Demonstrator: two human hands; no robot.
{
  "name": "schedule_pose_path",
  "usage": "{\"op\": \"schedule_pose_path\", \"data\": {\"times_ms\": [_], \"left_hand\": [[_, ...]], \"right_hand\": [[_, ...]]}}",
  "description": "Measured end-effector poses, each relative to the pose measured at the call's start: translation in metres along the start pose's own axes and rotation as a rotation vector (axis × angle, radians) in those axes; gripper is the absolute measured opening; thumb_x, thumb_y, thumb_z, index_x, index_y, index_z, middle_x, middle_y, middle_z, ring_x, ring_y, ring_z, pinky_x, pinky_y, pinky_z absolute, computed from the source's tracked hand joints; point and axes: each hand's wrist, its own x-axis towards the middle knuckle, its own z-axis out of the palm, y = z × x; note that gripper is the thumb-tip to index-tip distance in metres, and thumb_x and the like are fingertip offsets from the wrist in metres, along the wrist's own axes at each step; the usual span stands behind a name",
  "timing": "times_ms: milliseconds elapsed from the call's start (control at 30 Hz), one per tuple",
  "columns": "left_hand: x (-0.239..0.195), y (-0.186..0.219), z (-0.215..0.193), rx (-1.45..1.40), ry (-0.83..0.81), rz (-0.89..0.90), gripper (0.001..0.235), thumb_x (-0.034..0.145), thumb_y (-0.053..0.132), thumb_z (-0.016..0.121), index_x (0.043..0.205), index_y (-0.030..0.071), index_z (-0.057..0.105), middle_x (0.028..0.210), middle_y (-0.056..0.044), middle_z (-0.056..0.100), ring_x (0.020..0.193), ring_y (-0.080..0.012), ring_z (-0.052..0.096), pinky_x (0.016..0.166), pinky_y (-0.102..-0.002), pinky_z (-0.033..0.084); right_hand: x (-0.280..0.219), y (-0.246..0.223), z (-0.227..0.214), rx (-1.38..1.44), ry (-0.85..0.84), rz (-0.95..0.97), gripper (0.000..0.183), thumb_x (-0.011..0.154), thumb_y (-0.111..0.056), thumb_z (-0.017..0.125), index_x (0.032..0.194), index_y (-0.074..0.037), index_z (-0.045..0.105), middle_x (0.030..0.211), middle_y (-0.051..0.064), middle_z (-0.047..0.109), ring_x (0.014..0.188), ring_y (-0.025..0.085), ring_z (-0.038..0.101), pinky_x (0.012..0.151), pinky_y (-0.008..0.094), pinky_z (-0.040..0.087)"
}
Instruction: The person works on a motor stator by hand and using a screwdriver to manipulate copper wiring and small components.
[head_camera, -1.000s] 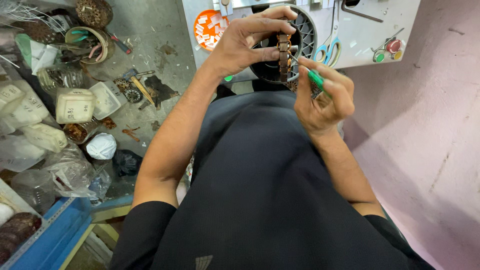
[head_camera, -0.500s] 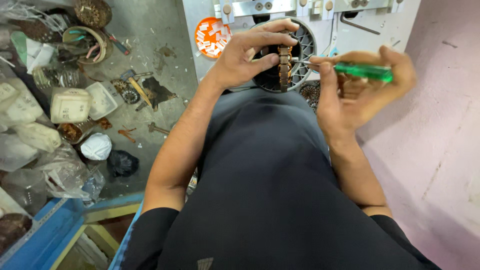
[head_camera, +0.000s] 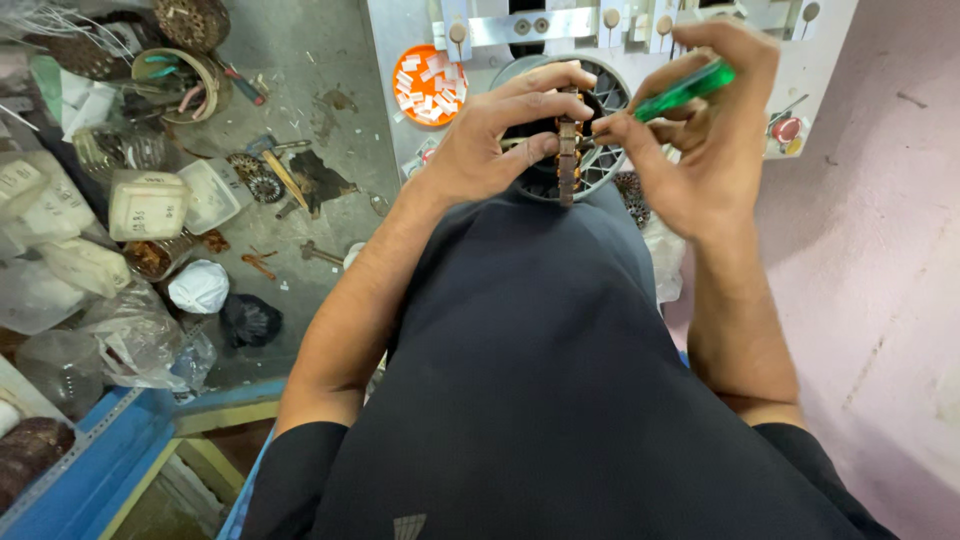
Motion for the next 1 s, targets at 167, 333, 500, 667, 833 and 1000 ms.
{"op": "schedule_pose_path", "data": {"times_ms": [167, 333, 500, 667, 833, 1000], "left_hand": [[0.001, 0.008, 0.000, 0.045, 0.047, 0.075, 0.036, 0.100, 0.002, 0.069, 0.135, 0.007, 0.066, 0.152, -0.011, 0.057, 0.145, -0.0303, 0.055, 0.122, -0.039, 0.047], [-0.041, -0.011, 0.004, 0.252, 0.553, 0.009, 0.034, 0.094, 0.008, 0.082, 0.125, 0.007, 0.067, 0.130, -0.004, 0.069, 0.120, -0.0222, 0.068, 0.106, -0.034, 0.053], [-0.103, -0.083, -0.046, 0.464, 0.954, -0.345, 0.032, 0.085, 0.015, 0.083, 0.109, 0.003, 0.066, 0.108, -0.008, 0.062, 0.088, -0.0129, 0.066, 0.072, -0.029, 0.058], [-0.148, -0.159, -0.066, 0.284, 0.857, -0.623, 0.046, 0.079, 0.024, 0.090, 0.108, -0.001, 0.065, 0.088, -0.006, 0.069, 0.070, -0.0107, 0.067, 0.062, -0.026, 0.056], [-0.156, -0.181, -0.070, 0.249, 0.797, -0.633, 0.027, 0.087, 0.021, 0.086, 0.098, -0.002, 0.076, 0.082, -0.008, 0.077, 0.071, -0.0109, 0.072, 0.064, -0.026, 0.057], [-0.132, -0.108, -0.085, 0.064, 0.838, -0.611, 0.008, 0.093, 0.008, 0.072, 0.097, 0.001, 0.071, 0.085, -0.006, 0.076, 0.073, -0.0099, 0.075, 0.062, -0.026, 0.062]], "right_hand": [[-0.007, -0.010, 0.021, -0.389, 0.067, -0.268, 0.056, 0.095, 0.020, 0.071, 0.131, -0.009, 0.038, 0.110, 0.010, 0.062, 0.091, 0.027, 0.074, 0.077, 0.034, 0.063], [-0.024, -0.008, 0.012, -0.341, 0.275, -0.260, 0.067, 0.105, 0.012, 0.073, 0.144, -0.010, 0.024, 0.123, 0.017, 0.056, 0.093, 0.029, 0.074, 0.093, 0.049, 0.054], [-0.042, 0.007, -0.017, -0.066, 0.486, -0.198, 0.066, 0.119, 0.006, 0.067, 0.152, -0.017, 0.015, 0.120, 0.017, 0.060, 0.091, 0.032, 0.071, 0.087, 0.042, 0.063], [-0.057, 0.010, -0.007, 0.123, 0.421, 0.031, 0.063, 0.118, 0.007, 0.068, 0.151, -0.013, 0.017, 0.110, 0.015, 0.058, 0.090, 0.029, 0.069, 0.089, 0.042, 0.061], [-0.051, 0.007, -0.004, -0.012, 0.485, 0.030, 0.052, 0.119, -0.001, 0.060, 0.153, -0.012, 0.023, 0.102, 0.013, 0.058, 0.083, 0.026, 0.064, 0.079, 0.037, 0.059], [-0.036, -0.022, 0.005, 0.147, 0.470, 0.022, 0.024, 0.118, -0.013, 0.048, 0.140, -0.005, 0.047, 0.084, 0.005, 0.063, 0.062, 0.013, 0.062, 0.060, 0.028, 0.055]]}}
